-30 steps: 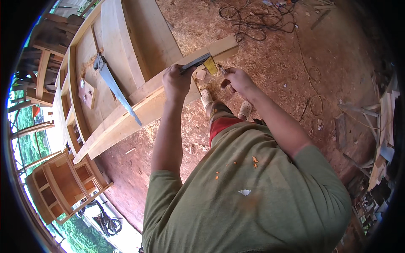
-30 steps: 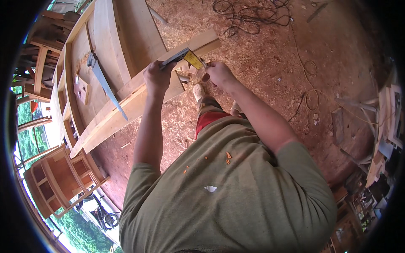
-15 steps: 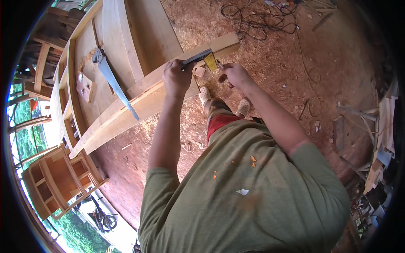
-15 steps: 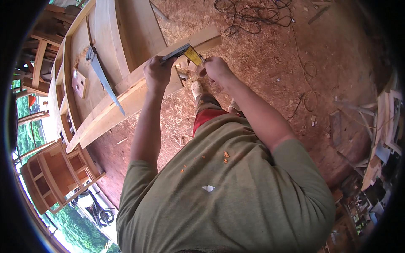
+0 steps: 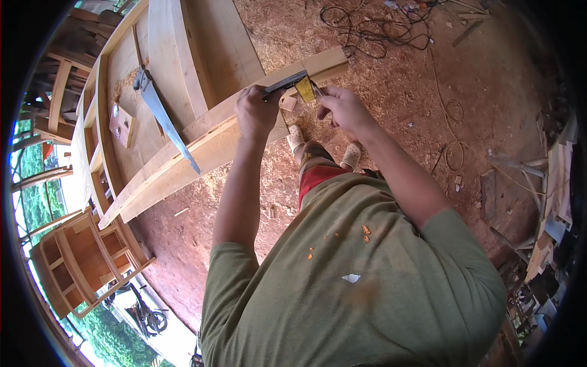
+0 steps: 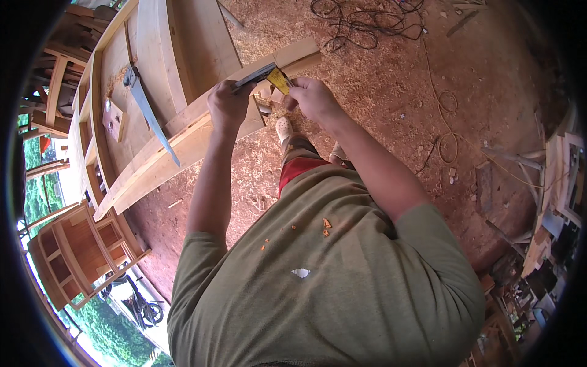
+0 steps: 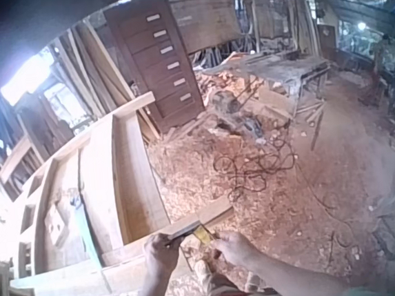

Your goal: The person marks lines on a wood piece using a square and a pen, measures the distance across a wood frame with a tape measure, and then cuts a piece of wood with a hand saw.

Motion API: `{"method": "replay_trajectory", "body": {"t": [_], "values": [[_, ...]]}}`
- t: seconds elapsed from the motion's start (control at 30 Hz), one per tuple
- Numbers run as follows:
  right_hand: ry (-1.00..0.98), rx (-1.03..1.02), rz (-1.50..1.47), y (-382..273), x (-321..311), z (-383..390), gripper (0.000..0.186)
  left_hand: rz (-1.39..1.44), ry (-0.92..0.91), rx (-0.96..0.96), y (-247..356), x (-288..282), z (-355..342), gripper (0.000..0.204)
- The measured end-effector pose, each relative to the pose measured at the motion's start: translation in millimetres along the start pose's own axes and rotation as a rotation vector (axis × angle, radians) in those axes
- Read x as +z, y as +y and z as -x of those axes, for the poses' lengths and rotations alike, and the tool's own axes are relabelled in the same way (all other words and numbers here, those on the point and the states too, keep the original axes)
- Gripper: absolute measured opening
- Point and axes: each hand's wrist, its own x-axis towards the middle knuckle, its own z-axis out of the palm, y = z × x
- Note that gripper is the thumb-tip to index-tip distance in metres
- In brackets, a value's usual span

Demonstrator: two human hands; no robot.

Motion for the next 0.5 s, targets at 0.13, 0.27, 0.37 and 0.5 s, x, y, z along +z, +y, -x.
{"method": "replay_trajectory", "body": {"t": [0.13,0.27,0.37,0.5], "values": [[-0.03,-0.177,-0.159,-18.0,-6.5,25.5,0.028,0.006,-0.021,-0.049,1.1,-1.7,0.3,0.03],[0.025,-0.117,-0.085,13.2,-13.7,10.5,0.028,-0.026,-0.026,-0.047,2.5,-2.3,-1.4,0.03],[0.011,0.054,-0.026,37.8,-15.3,-9.5,0.029,-0.019,-0.063,-0.069,8.8,-4.9,-5.3,0.03],[0.077,0.105,-0.02,43.8,-5.9,-23.4,0.025,-0.027,-0.043,-0.028,6.1,-3.1,-3.9,0.028]]}}
